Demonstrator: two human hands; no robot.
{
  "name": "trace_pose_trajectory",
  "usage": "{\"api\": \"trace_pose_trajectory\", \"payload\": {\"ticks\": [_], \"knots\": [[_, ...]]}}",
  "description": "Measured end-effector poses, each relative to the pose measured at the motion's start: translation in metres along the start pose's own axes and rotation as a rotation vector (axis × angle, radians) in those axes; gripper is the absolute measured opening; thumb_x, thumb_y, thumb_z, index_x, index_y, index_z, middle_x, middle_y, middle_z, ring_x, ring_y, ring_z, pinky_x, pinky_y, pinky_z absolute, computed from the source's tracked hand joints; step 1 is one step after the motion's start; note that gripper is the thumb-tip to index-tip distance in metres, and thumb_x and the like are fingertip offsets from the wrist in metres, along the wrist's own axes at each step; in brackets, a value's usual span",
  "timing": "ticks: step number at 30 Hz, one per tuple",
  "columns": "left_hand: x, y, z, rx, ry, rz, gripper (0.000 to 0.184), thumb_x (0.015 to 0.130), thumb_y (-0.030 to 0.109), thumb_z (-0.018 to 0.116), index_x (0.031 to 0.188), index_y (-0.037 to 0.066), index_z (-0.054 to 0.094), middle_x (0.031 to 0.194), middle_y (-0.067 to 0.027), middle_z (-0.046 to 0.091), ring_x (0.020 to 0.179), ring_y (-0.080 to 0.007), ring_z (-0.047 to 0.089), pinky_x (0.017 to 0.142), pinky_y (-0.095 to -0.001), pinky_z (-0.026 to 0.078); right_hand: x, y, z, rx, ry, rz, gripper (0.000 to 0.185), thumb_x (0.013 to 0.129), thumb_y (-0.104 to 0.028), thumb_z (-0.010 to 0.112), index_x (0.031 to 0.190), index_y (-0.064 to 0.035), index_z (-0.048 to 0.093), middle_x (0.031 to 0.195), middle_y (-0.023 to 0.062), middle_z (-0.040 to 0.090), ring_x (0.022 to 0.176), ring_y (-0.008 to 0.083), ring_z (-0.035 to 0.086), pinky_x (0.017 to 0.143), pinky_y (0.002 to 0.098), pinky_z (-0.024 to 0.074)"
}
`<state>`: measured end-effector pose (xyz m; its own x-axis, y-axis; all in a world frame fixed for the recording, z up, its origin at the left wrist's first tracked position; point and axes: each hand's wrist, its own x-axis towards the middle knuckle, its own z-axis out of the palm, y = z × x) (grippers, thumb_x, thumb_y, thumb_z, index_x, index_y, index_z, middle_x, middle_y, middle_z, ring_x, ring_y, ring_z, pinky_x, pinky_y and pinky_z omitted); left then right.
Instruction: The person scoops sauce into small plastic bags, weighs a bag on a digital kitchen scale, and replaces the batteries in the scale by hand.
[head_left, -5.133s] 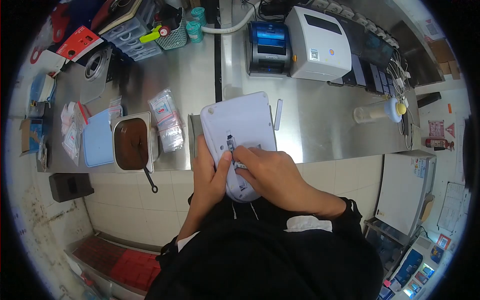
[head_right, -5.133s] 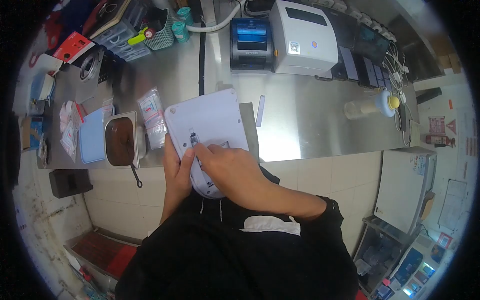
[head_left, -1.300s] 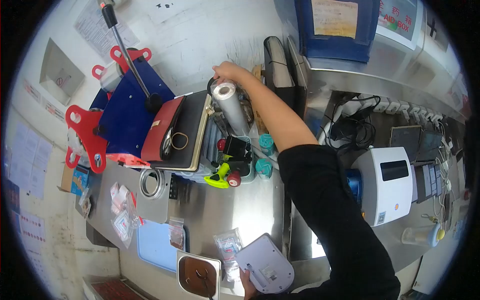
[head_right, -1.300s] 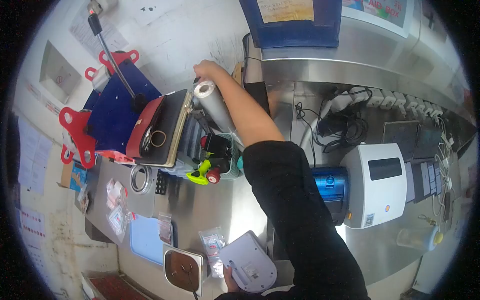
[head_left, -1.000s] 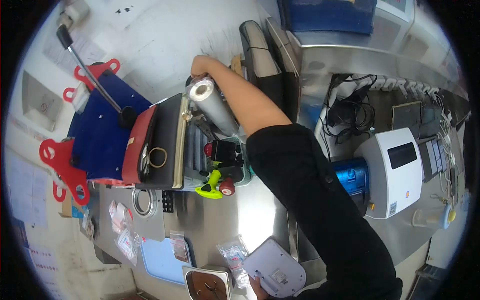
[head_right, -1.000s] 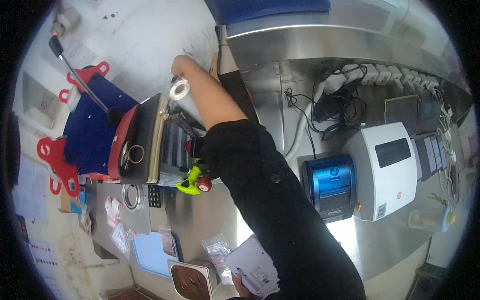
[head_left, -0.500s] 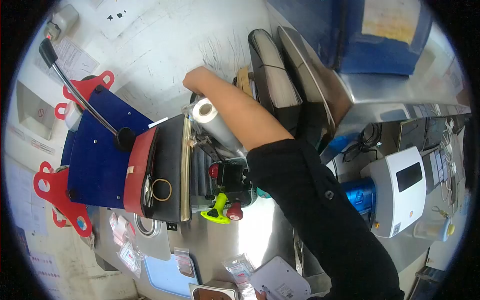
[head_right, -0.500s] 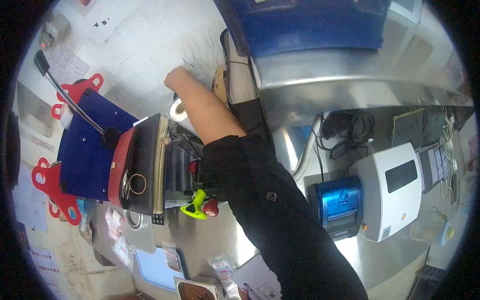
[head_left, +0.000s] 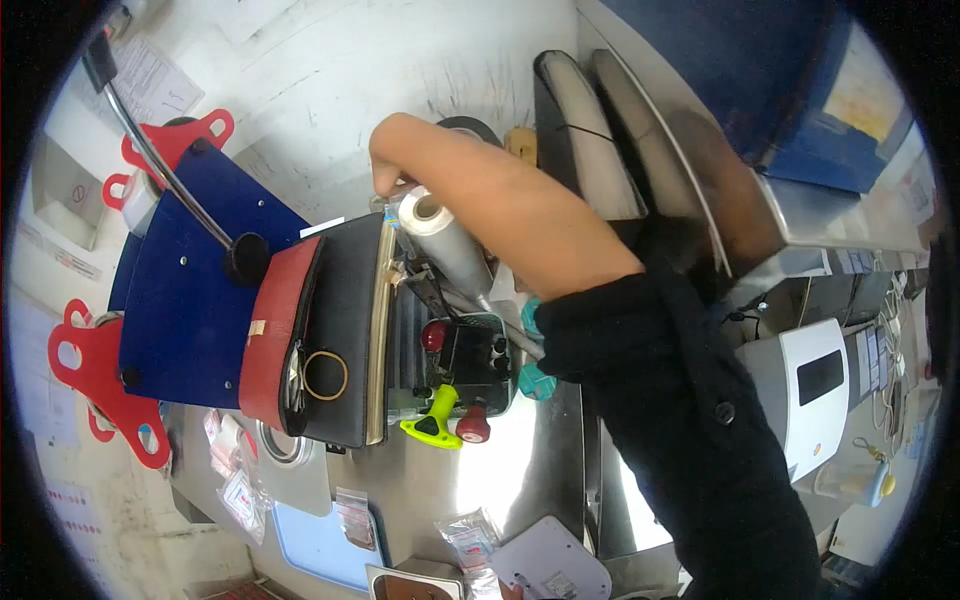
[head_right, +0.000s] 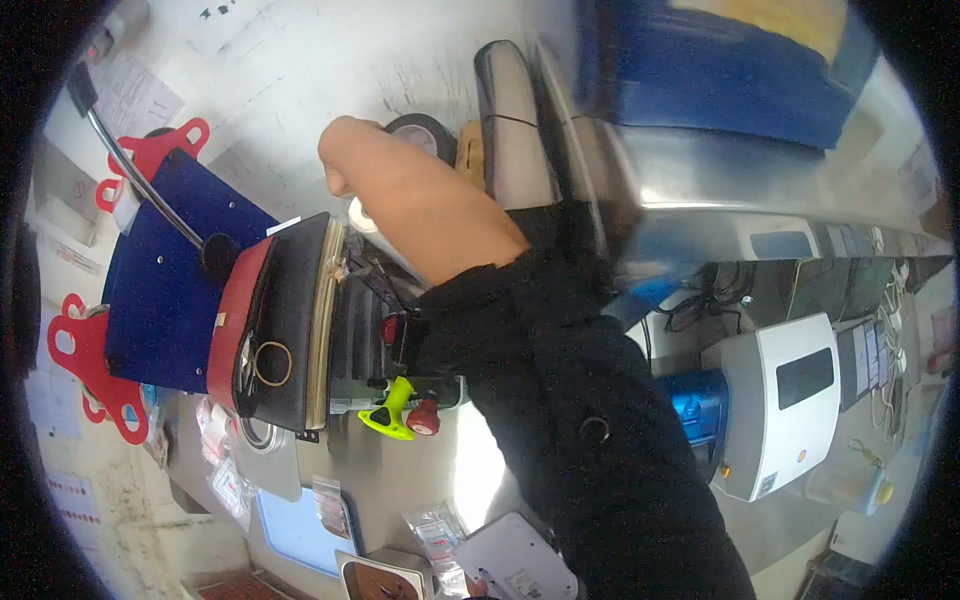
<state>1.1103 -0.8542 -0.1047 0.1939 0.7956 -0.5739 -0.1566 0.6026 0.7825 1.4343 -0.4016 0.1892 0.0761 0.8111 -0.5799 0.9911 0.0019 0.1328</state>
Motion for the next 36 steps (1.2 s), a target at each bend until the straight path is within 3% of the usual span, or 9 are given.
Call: {"api": "trace_pose_trajectory", "payload": {"ticks": [3,6,11,16,17,21,23,26,36], "knots": [[0.004,-0.001,-0.002,-0.006,0.014,-0.003,0.057,0.088,0.025,0.044,0.134,0.001,0.021,0.123,-0.0164,0.041,0.11,-0.0274,0.046,0.092,-0.0394,0.04,-0.005,-0.003,0.0,0.152,-0.096,-0.076,0.027,0.073,-0.022,0.056,0.097,-0.012,0.065,0.102,0.0104,0.061,0.096,0.0241,0.057,0.083,0.0364,0.0416],[0.009,-0.004,-0.004,-0.015,0.032,-0.011,0.057,0.088,0.025,0.044,0.134,0.001,0.021,0.123,-0.0165,0.041,0.11,-0.0274,0.046,0.092,-0.0393,0.039,0.03,0.005,0.0,-0.123,-0.222,-0.162,0.025,0.074,-0.022,0.058,0.091,-0.0058,0.065,0.091,0.0121,0.063,0.077,0.0232,0.058,0.072,0.0389,0.0439],[0.011,-0.008,-0.009,-0.032,0.057,-0.042,0.057,0.088,0.025,0.044,0.134,0.001,0.021,0.124,-0.0165,0.041,0.111,-0.0274,0.046,0.093,-0.0392,0.039,0.073,0.029,0.025,-0.035,-0.289,-0.107,0.034,0.075,-0.033,0.062,0.093,-0.0032,0.065,0.088,0.011,0.063,0.073,0.0194,0.058,0.068,0.0358,0.0447],[0.015,-0.01,-0.011,-0.04,0.07,-0.065,0.057,0.088,0.025,0.044,0.134,0.001,0.021,0.124,-0.0166,0.04,0.111,-0.0274,0.045,0.093,-0.0391,0.039,0.151,0.058,0.048,0.3,-0.47,-0.031,0.015,0.07,-0.018,0.053,0.061,-0.0077,0.058,0.058,0.009,0.055,0.047,0.0173,0.05,0.05,0.0338,0.0406],[0.014,-0.01,-0.012,-0.039,0.071,-0.07,0.057,0.088,0.025,0.044,0.134,0.0,0.021,0.124,-0.0166,0.04,0.111,-0.0274,0.045,0.093,-0.0391,0.039,0.042,0.017,0.032,0.46,-0.317,-0.083,0.012,0.064,-0.013,0.049,0.053,-0.0124,0.052,0.05,0.0067,0.049,0.039,0.0162,0.045,0.045,0.0326,0.0367],[0.017,-0.011,-0.013,-0.039,0.074,-0.074,0.057,0.088,0.025,0.044,0.134,0.0,0.021,0.124,-0.0166,0.04,0.111,-0.0274,0.045,0.093,-0.0391,0.039,0.074,0.031,0.035,0.463,-0.411,-0.182,0.012,0.066,-0.013,0.05,0.057,-0.0095,0.057,0.055,0.008,0.053,0.044,0.0166,0.049,0.048,0.0336,0.0392],[0.016,-0.011,-0.014,-0.039,0.075,-0.08,0.057,0.088,0.025,0.044,0.134,0.0,0.021,0.124,-0.0166,0.04,0.111,-0.0274,0.045,0.093,-0.039,0.039,0.15,0.054,0.047,0.076,-0.374,-0.241,0.014,0.069,-0.016,0.052,0.066,-0.0052,0.062,0.062,0.0095,0.058,0.051,0.0175,0.053,0.051,0.0343,0.0423],[0.018,-0.011,-0.015,-0.035,0.077,-0.085,0.057,0.088,0.025,0.044,0.134,0.0,0.021,0.125,-0.0166,0.04,0.111,-0.0274,0.045,0.093,-0.039,0.039,0.121,0.036,0.045,0.328,-0.46,-0.11,0.022,0.071,-0.02,0.057,0.079,-0.0002,0.063,0.071,0.0105,0.062,0.059,0.0184,0.056,0.056,0.0352,0.0448],[0.021,-0.012,-0.022,-0.023,0.07,-0.097,0.057,0.089,0.025,0.045,0.134,0.0,0.02,0.125,-0.0167,0.039,0.112,-0.0274,0.044,0.094,-0.0388,0.038,0.144,0.039,0.042,0.211,-0.527,-0.239,0.029,0.075,-0.025,0.061,0.092,-0.0019,0.063,0.092,0.0092,0.063,0.073,0.0185,0.058,0.069,0.0388,0.045]]}}
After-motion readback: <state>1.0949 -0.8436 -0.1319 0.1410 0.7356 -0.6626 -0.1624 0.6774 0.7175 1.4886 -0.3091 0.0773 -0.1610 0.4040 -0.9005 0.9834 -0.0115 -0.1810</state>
